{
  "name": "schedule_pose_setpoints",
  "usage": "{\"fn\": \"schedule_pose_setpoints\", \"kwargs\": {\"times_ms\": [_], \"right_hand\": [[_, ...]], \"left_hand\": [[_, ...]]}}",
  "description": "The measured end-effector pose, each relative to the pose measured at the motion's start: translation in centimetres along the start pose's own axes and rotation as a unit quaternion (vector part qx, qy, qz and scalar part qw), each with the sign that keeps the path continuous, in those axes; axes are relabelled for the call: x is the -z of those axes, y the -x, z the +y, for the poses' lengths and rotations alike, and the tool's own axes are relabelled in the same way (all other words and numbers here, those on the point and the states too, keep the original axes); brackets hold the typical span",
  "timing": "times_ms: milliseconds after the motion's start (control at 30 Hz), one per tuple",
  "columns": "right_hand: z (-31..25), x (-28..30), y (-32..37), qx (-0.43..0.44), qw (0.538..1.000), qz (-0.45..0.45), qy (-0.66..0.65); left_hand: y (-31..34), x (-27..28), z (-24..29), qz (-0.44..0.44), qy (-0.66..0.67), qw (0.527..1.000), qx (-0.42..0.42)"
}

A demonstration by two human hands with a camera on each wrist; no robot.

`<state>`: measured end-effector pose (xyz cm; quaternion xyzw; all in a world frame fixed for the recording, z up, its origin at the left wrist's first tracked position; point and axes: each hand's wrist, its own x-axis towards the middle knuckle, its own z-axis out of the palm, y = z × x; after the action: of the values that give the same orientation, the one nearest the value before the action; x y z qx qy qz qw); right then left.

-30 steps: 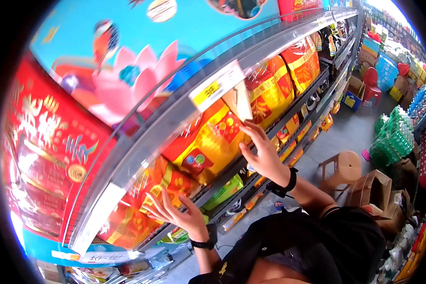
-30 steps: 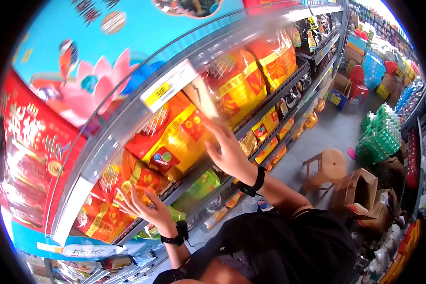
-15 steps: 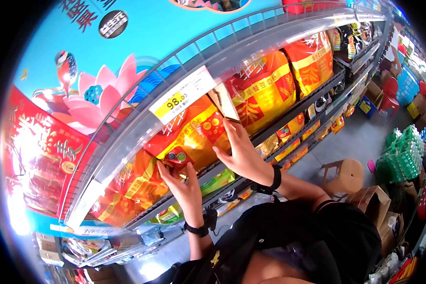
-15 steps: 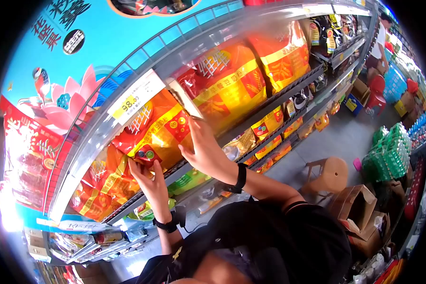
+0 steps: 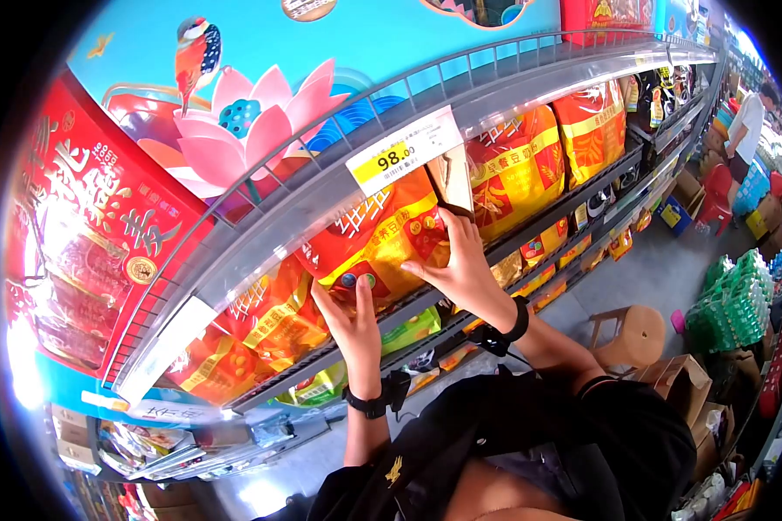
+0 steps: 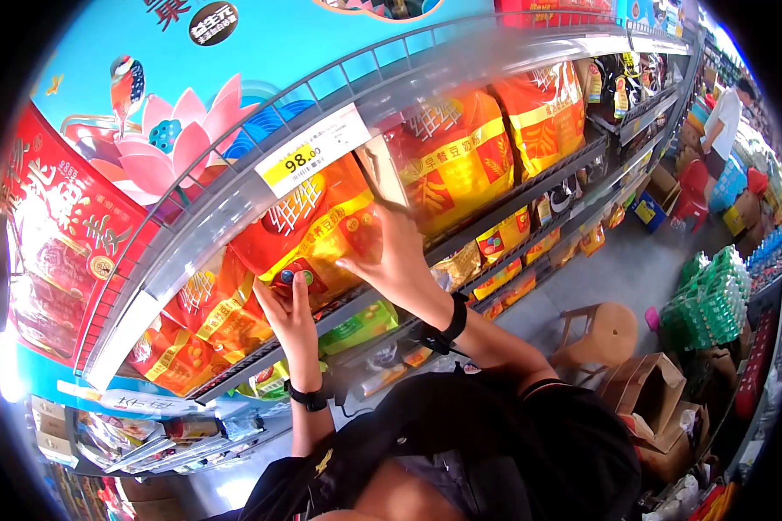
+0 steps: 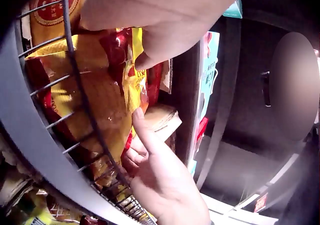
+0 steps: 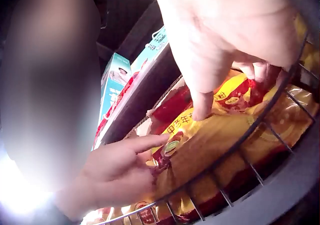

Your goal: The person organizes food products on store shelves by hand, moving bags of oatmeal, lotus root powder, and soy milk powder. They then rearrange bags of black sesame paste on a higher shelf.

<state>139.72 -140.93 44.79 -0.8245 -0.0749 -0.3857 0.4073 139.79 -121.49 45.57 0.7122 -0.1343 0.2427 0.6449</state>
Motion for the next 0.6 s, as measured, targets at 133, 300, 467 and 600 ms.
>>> {"fn": "schedule_pose_setpoints", "kwargs": {"times_ms": [133,300,467,600], "right_hand": [[0.1,-0.6,0.6,-0.016,1.000,0.019,-0.011],[0.6,-0.9,0.7,-0.090,0.987,-0.058,-0.119],[0.4,-1.0,-0.1,-0.059,0.975,-0.080,-0.198],[1.1,-1.5,-0.6,-0.040,0.977,-0.076,-0.197]], "left_hand": [[-0.8,0.2,0.0,0.006,0.029,0.999,0.023],[-0.7,-0.1,0.1,-0.045,0.019,0.995,0.082],[-1.1,0.0,0.3,-0.090,0.009,0.994,0.065],[-2.5,-0.5,-0.3,-0.098,-0.010,0.995,0.014]]}}
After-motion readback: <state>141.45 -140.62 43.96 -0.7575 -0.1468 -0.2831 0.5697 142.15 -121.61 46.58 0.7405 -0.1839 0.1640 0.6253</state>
